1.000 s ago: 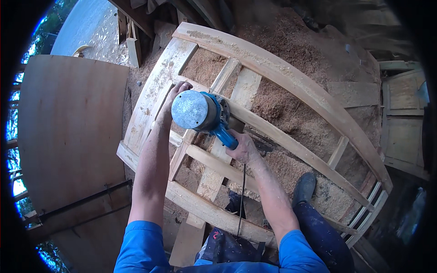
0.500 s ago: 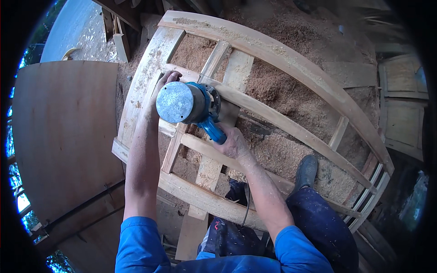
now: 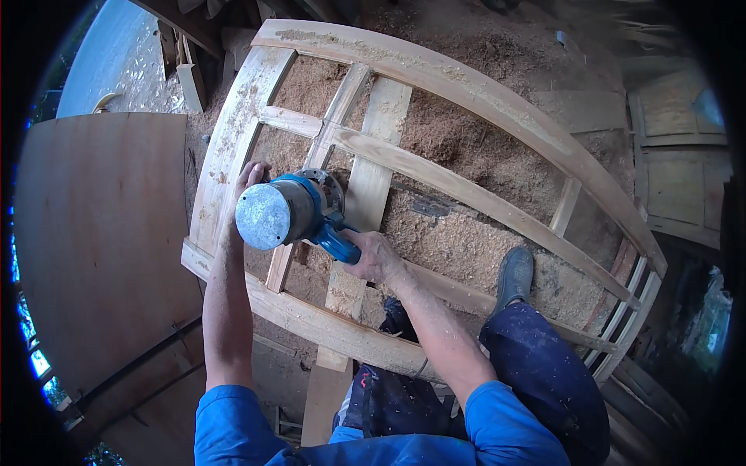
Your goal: The person uses a power router to shape the edges of a wooden door frame.
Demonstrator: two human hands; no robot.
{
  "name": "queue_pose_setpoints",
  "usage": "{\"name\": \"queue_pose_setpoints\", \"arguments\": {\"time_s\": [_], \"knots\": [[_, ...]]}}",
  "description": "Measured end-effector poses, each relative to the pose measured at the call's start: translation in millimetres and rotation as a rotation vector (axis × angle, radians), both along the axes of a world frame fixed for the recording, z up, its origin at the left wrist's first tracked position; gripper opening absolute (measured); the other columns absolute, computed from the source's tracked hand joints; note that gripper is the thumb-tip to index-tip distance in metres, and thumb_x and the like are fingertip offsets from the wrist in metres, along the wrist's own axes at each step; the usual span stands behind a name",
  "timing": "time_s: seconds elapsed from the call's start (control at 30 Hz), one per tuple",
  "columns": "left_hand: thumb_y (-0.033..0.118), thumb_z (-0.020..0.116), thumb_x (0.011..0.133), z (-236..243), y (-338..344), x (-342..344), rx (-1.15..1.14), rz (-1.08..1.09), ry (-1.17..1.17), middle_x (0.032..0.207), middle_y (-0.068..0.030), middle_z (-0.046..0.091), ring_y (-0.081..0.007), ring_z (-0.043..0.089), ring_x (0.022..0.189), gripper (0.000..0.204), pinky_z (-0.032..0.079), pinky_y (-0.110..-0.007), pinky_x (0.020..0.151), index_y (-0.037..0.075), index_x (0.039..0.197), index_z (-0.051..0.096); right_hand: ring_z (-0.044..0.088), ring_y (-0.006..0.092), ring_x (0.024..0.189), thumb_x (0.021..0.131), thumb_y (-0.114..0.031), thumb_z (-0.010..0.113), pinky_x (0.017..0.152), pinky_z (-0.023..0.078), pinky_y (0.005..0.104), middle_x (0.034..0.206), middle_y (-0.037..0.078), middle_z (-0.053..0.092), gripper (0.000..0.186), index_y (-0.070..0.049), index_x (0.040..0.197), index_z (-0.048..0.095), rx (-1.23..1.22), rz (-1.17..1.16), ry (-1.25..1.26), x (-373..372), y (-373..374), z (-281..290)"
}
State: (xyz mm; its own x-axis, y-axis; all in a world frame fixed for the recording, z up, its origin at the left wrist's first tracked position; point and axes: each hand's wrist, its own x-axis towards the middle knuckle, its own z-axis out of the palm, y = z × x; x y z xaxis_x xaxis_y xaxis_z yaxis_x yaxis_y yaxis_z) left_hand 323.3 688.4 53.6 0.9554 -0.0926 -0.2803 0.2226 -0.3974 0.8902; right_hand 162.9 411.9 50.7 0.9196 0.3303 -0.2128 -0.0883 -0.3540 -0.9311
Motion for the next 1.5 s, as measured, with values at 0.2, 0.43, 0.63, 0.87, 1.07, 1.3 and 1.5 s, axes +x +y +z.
{"name": "queue_pose_setpoints", "arguments": {"time_s": [0.2,0.43,0.63,0.87,1.07,1.3,1.5], "knots": [[0.032,0.049,0.102,-3,19,-19,0.014,0.03,-0.012,0.082,0.0002,0.052,-0.0104,0.049,0.076,0.029,0.043,-0.028,0.07,0.007,0.101,0.063,0.068,0.0358,0.086,0.072,-0.021,0.069,0.079,0.054,0.0448,0.088,0.019,0.069,0.044,-0.011,0.114,0.061,0.005,0.055,-0.004,-8,6,0],[0.032,0.048,0.103,-6,26,-41,0.004,0.079,-0.067,0.082,0.0004,0.052,-0.01,0.049,0.075,0.029,0.043,-0.027,0.069,0.007,0.1,0.063,0.068,0.0356,0.085,0.07,-0.02,0.072,0.08,0.054,0.043,0.088,0.019,0.069,0.048,-0.01,0.116,0.06,0.011,0.107,0.024,-14,7,4],[0.032,0.048,0.103,-12,25,-49,-0.064,0.116,-0.036,0.081,0.0014,0.051,-0.008,0.048,0.072,0.029,0.042,-0.025,0.065,0.007,0.1,0.062,0.068,0.0351,0.084,0.07,-0.02,0.072,0.078,0.054,0.0413,0.087,0.019,0.069,0.05,-0.01,0.117,0.06,0.011,0.119,0.038,-16,4,7],[0.034,0.048,0.103,-19,13,-44,-0.093,0.101,0.0,0.078,0.0017,0.051,-0.0075,0.048,0.071,0.03,0.042,-0.025,0.064,0.007,0.102,0.061,0.069,0.034,0.084,0.069,-0.021,0.073,0.077,0.054,0.0409,0.088,0.017,0.069,0.051,-0.009,0.117,0.06,0.0,0.066,-0.02,-27,-3,3],[0.035,0.046,0.103,-11,-16,-59,-0.022,0.016,0.002,0.079,-0.0015,0.053,-0.0103,0.051,0.073,0.033,0.044,-0.028,0.068,0.006,0.104,0.061,0.069,0.0322,0.085,0.069,-0.02,0.073,0.078,0.054,0.0399,0.089,0.017,0.07,0.052,-0.008,0.118,0.06,-0.043,0.07,0.036,-41,-31,7],[0.033,0.044,0.103,9,-64,-87,0.056,-0.041,0.005,0.084,-0.0046,0.057,-0.0137,0.053,0.078,0.032,0.046,-0.03,0.073,0.004,0.105,0.06,0.07,0.0294,0.084,0.069,-0.017,0.074,0.077,0.054,0.038,0.09,0.016,0.07,0.05,-0.008,0.117,0.062,-0.033,0.056,0.146,-65,-72,25],[0.027,0.045,0.104,14,-104,-121,0.035,-0.027,0.006,0.076,-0.0055,0.059,-0.0147,0.057,0.069,0.028,0.047,-0.032,0.065,0.003,0.104,0.059,0.069,0.029,0.082,0.066,-0.015,0.073,0.075,0.054,0.0372,0.089,0.017,0.069,0.053,-0.007,0.117,0.062,-0.059,0.068,0.112,-102,-109,2]]}}
